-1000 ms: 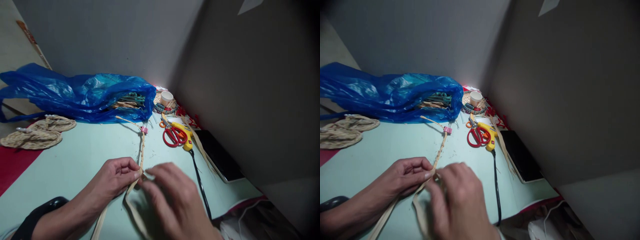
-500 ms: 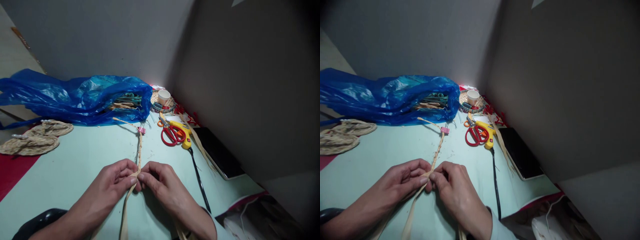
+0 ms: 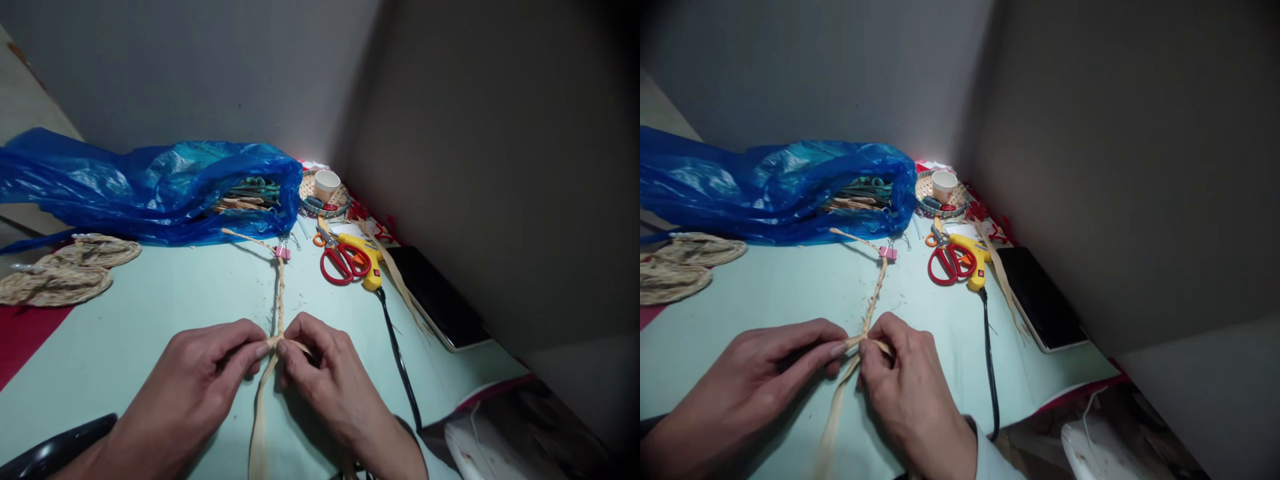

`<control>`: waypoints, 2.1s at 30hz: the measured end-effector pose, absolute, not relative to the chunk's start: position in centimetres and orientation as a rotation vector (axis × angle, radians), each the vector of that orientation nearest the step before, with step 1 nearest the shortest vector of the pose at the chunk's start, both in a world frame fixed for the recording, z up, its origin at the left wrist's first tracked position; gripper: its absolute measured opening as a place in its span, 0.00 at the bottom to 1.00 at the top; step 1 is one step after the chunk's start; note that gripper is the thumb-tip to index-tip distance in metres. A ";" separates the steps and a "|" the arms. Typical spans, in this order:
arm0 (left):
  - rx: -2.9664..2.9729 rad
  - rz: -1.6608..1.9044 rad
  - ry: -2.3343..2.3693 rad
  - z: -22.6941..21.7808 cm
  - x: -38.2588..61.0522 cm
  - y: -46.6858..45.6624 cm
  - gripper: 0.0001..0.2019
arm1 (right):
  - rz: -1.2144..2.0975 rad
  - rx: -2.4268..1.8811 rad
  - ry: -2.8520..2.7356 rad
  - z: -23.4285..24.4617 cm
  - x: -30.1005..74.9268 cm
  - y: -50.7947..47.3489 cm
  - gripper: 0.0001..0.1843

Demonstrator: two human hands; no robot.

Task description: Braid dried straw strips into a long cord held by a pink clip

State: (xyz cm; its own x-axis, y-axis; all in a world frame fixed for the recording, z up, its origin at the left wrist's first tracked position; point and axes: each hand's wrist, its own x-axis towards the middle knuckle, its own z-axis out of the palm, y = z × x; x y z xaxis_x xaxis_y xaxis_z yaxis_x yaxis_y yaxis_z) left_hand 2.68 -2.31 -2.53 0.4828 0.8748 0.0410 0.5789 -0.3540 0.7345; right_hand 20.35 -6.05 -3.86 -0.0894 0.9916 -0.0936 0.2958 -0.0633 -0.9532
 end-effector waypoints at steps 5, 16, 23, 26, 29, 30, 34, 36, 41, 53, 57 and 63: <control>2.114 0.616 1.204 -2.5 2.6 -2.6 0.12 | 1.345 -1.293 -1.352 -4.2 20.6 -5.8 0.09; 2.076 0.470 1.226 -3.0 3.1 -3.2 0.16 | 1.375 -1.329 -1.297 -4.1 20.3 -5.5 0.09; 2.091 0.472 1.225 -2.6 2.9 -2.5 0.19 | 1.195 -1.425 -1.426 -4.1 20.0 -5.5 0.11; 2.293 0.564 1.205 -3.4 3.0 -3.3 0.15 | 1.121 -1.455 -1.462 -4.4 19.9 -5.7 0.11; 2.643 0.667 1.028 -4.7 3.2 -4.2 0.13 | 1.173 -1.422 -1.435 -4.5 19.9 -5.9 0.10; 2.756 0.698 0.946 -5.1 3.3 -4.4 0.12 | 1.226 -1.396 -1.404 -4.5 20.0 -5.9 0.10; 3.122 0.851 0.859 -6.4 3.6 -4.9 0.13 | 1.327 -1.267 -1.324 -4.2 20.2 -5.8 0.10; 3.200 0.966 0.963 -6.6 3.7 -5.1 0.16 | 1.321 -1.237 -1.329 -4.1 20.3 -5.8 0.10; 3.429 0.900 0.859 -6.2 3.7 -5.9 0.19 | 1.387 -1.255 -1.247 -4.2 20.3 -5.6 0.09; 2.233 0.847 1.126 -4.2 3.5 -3.6 0.11 | 1.480 -1.190 -1.142 -3.7 21.3 -5.4 0.08; 1.477 0.519 0.941 -3.7 3.8 -1.0 0.11 | 1.576 -1.022 -1.088 -4.3 21.3 -5.6 0.09; 1.382 0.326 0.861 -3.8 4.1 -0.5 0.09 | 1.470 -1.096 -1.225 -4.4 20.9 -5.7 0.10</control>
